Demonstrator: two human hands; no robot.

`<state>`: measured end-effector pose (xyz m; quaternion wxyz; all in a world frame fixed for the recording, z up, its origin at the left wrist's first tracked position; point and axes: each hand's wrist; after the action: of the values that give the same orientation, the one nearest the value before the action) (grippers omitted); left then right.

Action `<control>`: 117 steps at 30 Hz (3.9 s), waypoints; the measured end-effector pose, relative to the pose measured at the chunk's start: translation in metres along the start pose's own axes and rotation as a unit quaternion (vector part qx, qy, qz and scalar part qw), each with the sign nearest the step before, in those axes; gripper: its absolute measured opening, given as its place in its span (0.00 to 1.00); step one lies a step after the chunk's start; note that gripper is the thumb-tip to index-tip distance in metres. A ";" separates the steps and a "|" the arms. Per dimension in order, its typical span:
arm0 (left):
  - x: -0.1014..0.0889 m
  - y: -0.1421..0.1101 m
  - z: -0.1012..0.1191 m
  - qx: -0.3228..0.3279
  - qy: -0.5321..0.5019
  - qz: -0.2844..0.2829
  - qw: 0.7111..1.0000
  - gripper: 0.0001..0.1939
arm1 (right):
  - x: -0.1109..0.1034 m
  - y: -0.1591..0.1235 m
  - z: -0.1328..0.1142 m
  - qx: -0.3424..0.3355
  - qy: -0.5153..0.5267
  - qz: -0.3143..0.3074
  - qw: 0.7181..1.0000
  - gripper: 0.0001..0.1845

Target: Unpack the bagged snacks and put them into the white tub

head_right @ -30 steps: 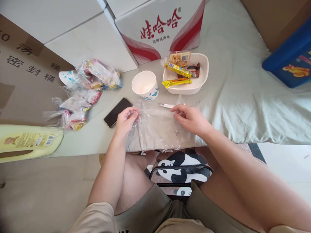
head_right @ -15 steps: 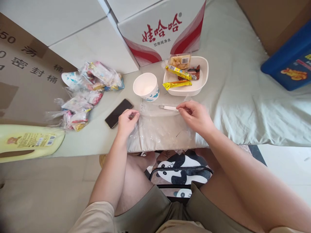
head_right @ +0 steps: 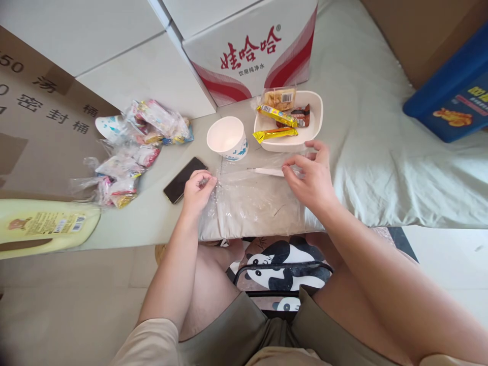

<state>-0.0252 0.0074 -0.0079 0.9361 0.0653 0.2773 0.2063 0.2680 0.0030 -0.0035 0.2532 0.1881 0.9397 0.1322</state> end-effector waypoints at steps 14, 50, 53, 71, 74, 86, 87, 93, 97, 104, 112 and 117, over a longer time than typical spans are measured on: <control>0.001 0.003 -0.010 -0.026 -0.050 0.023 0.998 0.09 | -0.005 0.003 -0.011 0.058 -0.001 -0.124 0.991 0.10; 0.007 -0.007 -0.001 -0.036 -0.011 -0.053 0.998 0.12 | 0.003 -0.003 -0.011 -0.033 -0.049 -0.248 0.967 0.12; 0.008 -0.010 0.003 -0.011 0.027 -0.084 0.996 0.12 | 0.005 -0.004 -0.011 -0.044 -0.054 -0.264 0.962 0.12; 0.008 -0.007 -0.004 -0.071 -0.064 -0.013 0.995 0.10 | 0.001 -0.002 -0.010 -0.033 -0.074 -0.264 0.961 0.15; 0.005 -0.003 -0.004 -0.086 -0.102 0.032 0.991 0.11 | 0.000 -0.001 -0.010 -0.005 -0.068 -0.249 0.966 0.14; 0.004 0.004 0.001 -0.135 -0.238 0.104 0.956 0.18 | 0.003 -0.001 -0.010 0.253 0.272 -0.205 0.905 0.19; 0.005 0.004 0.002 -0.144 -0.234 0.106 0.956 0.18 | 0.003 -0.002 -0.010 0.271 0.297 -0.215 0.890 0.20; 0.005 0.005 0.003 -0.170 -0.188 0.105 0.962 0.22 | 0.007 -0.006 -0.010 0.291 0.311 -0.241 0.872 0.28; 0.002 0.004 0.004 -0.179 -0.208 0.067 0.959 0.23 | 0.005 0.000 -0.013 0.312 0.313 -0.181 0.879 0.22; -0.011 -0.001 0.017 -0.262 -0.290 -0.129 0.911 0.30 | -0.022 0.016 -0.018 0.394 0.339 -0.355 0.777 0.36; 0.001 -0.009 0.023 -0.281 -0.167 -0.255 0.910 0.22 | 0.002 -0.003 -0.020 0.388 0.330 -0.441 0.739 0.30; -0.008 -0.008 0.024 -0.293 -0.220 -0.297 0.882 0.28 | 0.008 -0.020 -0.030 0.296 0.316 -0.500 0.750 0.41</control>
<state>-0.0158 -0.0034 0.0145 0.9669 -0.2532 -0.0029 -0.0296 0.2404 -0.0165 0.0112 -0.0968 -0.2955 0.9179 -0.2466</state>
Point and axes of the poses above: each hand's wrist, its own y-axis towards the middle knuckle, its own x-axis out of the palm, z = x × y, and after that the axes turned 13 degrees about z, right-handed
